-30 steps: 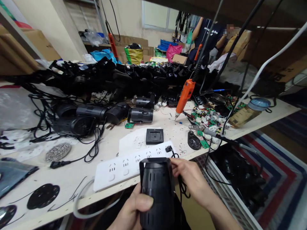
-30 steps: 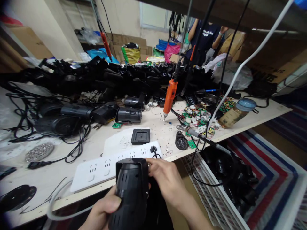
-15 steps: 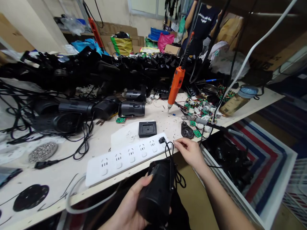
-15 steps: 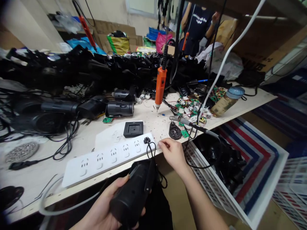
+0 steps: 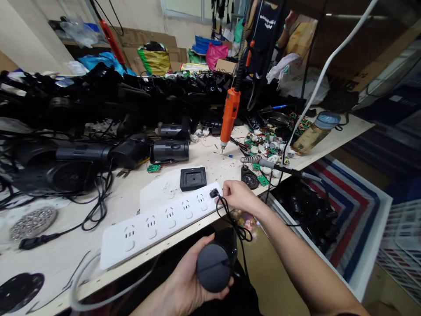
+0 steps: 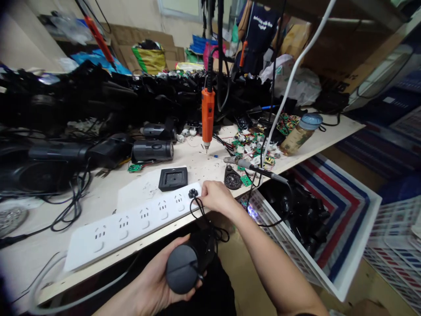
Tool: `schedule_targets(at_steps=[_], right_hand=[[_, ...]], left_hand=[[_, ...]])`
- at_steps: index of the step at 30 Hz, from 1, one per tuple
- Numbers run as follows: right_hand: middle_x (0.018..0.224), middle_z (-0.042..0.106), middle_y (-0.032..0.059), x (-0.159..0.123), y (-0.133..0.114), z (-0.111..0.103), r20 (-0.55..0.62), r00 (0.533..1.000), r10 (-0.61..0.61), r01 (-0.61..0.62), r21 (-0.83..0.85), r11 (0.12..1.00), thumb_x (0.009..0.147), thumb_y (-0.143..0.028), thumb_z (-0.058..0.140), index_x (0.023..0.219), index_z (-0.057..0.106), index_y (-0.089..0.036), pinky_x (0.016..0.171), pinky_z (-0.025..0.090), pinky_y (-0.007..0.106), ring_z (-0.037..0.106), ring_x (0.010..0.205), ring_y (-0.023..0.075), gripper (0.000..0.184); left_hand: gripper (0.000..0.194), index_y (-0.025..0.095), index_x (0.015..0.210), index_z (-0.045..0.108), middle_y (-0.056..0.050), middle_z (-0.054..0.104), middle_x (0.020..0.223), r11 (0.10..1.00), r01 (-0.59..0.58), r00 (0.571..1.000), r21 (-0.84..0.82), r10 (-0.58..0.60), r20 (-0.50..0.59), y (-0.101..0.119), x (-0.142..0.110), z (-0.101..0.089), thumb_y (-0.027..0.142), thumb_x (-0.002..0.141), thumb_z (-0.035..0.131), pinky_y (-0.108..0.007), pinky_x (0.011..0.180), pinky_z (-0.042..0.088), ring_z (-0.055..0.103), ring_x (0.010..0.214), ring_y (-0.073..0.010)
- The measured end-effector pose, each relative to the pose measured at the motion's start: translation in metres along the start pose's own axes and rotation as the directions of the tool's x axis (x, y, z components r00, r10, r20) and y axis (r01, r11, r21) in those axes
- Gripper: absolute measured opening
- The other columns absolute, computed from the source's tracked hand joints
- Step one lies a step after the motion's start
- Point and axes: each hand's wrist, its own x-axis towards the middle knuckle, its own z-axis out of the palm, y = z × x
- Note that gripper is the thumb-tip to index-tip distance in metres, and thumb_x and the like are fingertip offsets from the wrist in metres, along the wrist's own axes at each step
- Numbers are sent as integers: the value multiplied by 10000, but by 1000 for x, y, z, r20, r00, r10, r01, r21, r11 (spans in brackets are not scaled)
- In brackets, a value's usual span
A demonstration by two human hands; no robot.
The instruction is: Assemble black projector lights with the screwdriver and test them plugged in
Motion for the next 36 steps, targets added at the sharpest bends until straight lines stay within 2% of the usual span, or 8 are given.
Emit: schedule_targets(at_steps=[8,14,17,19,21,24,28,36], right_hand=[[482,486,-51,10,-11,-5,86,996,16,-13,-31,999,594,-213,802,500,493,-209,519,297,239,476,517,128,323],[638,569,-45,-60,9,2,-137,991,-4,24,147,989,829,-264,625,716,537,-206,583,386,205,527,591,100,155],[617,546,-31,-109,33,29,-396,884,249,-50,450,892,836,-419,622,693,522,-208,575,413,221,510,575,112,274],[592,523,-34,-136,52,58,-399,792,462,-140,618,774,820,-506,620,676,520,-208,545,416,221,493,548,111,346],[550,495,-38,-156,69,89,-337,774,536,-191,683,705,800,-609,587,667,522,-203,469,403,217,473,489,109,432],[512,474,-50,-169,82,125,-192,791,581,-245,771,588,732,-764,534,756,599,-190,333,343,202,441,382,104,579],[566,500,-40,-160,78,137,-96,824,558,-244,828,504,779,-788,439,983,663,-198,320,335,197,426,368,92,663],[770,587,29,-138,59,117,-188,889,417,-94,816,570,882,-660,435,860,715,-219,753,485,285,590,803,191,522]], left_hand=[[409,83,752,627,-131,704,593,995,-7,1000,100,7,-8,0,22,7,465,868,542,-305,448,557,679,505,-227],[378,91,743,633,-115,710,599,990,-41,993,133,55,-103,2,24,2,442,864,563,-309,437,558,678,501,-226],[342,107,732,625,-101,706,577,987,-43,981,157,71,-179,4,25,3,428,846,598,-320,441,567,677,495,-223],[334,112,733,623,-98,702,565,984,-27,974,173,65,-217,5,27,5,431,834,614,-328,441,570,680,501,-230],[325,115,744,623,-98,703,566,981,-13,968,192,60,-243,5,30,7,431,818,635,-332,441,571,685,511,-240],[315,114,777,630,-104,709,581,976,-6,963,217,64,-261,5,35,8,427,799,660,-341,440,573,688,516,-251],[288,127,831,631,-92,709,581,967,-5,956,254,79,-283,4,40,7,406,784,684,-366,452,582,689,515,-254],[230,141,872,611,-81,691,546,957,-24,923,291,133,-361,5,38,14,344,787,678,-336,401,546,661,463,-249]])
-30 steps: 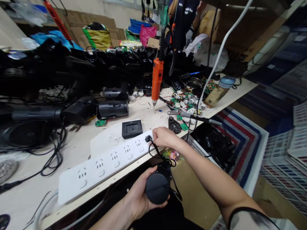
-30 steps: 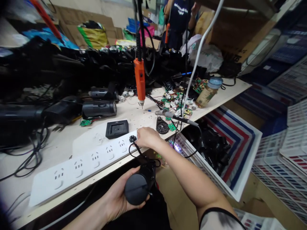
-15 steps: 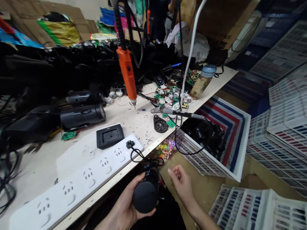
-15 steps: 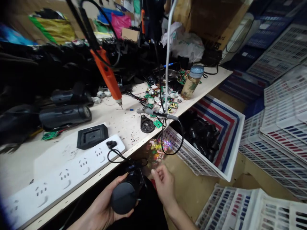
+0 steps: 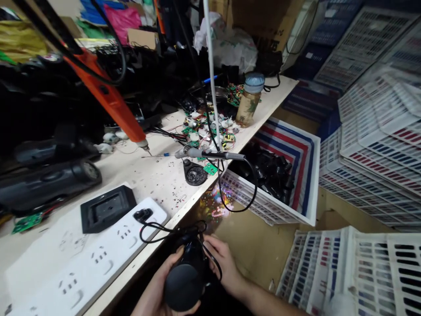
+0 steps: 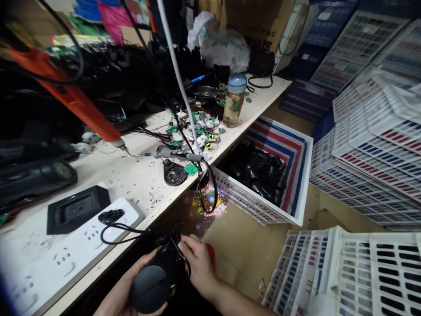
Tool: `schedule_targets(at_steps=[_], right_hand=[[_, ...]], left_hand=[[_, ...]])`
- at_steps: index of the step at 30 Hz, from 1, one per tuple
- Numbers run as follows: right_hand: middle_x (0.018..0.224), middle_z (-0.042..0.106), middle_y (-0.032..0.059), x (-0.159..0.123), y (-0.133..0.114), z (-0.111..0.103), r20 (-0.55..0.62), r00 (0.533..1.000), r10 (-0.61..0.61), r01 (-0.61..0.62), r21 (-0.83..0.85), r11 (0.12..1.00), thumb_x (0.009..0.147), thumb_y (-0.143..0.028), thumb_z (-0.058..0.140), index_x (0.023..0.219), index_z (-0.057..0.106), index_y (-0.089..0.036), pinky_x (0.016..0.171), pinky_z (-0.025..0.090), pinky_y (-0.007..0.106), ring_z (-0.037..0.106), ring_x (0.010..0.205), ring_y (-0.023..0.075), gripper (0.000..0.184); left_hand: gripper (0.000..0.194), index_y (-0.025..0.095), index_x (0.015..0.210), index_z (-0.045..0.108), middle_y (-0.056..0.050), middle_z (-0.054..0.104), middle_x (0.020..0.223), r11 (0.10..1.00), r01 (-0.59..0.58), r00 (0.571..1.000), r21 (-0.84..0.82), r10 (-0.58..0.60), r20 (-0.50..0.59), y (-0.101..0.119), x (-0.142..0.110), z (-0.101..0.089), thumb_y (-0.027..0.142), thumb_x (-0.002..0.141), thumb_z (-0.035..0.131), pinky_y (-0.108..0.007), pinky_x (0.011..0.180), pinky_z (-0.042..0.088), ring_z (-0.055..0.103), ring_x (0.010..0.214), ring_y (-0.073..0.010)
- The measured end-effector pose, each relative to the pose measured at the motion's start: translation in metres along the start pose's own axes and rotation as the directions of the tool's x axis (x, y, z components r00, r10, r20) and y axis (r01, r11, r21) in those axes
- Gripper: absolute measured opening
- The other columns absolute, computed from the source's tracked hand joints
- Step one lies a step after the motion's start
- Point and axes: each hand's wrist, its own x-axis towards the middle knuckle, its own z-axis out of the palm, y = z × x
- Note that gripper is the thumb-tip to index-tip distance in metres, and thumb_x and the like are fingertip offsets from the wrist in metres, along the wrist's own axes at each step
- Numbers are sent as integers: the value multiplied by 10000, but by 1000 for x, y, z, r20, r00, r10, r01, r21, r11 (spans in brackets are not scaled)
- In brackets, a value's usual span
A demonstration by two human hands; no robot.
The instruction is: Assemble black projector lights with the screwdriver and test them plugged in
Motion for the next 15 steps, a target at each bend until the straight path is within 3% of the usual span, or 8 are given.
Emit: schedule_targets(at_steps=[6,10,15], right_hand=[[744,600,26,0,3,-2,-14,999,-38,38,-18,999,913,-623,409,853,733,-232,730,459,275,569,768,183,511],[790,631,39,1,9,3,-69,997,-24,24,-10,1000,917,-610,416,929,739,-212,724,453,273,588,795,188,513],[819,650,37,-3,15,5,-109,994,-7,9,17,1000,908,-564,480,916,737,-211,734,462,265,602,803,184,437]], left_hand=[[206,164,995,593,-94,717,609,997,-34,997,74,38,-65,1,9,-3,264,819,631,-386,443,566,698,531,-293],[174,139,944,610,-100,717,606,997,-18,998,72,22,-58,2,9,-1,253,815,632,-377,452,572,700,519,-288],[208,168,1008,589,-80,724,616,990,-108,991,88,114,-66,-1,-1,7,235,818,637,-366,448,567,695,500,-274]])
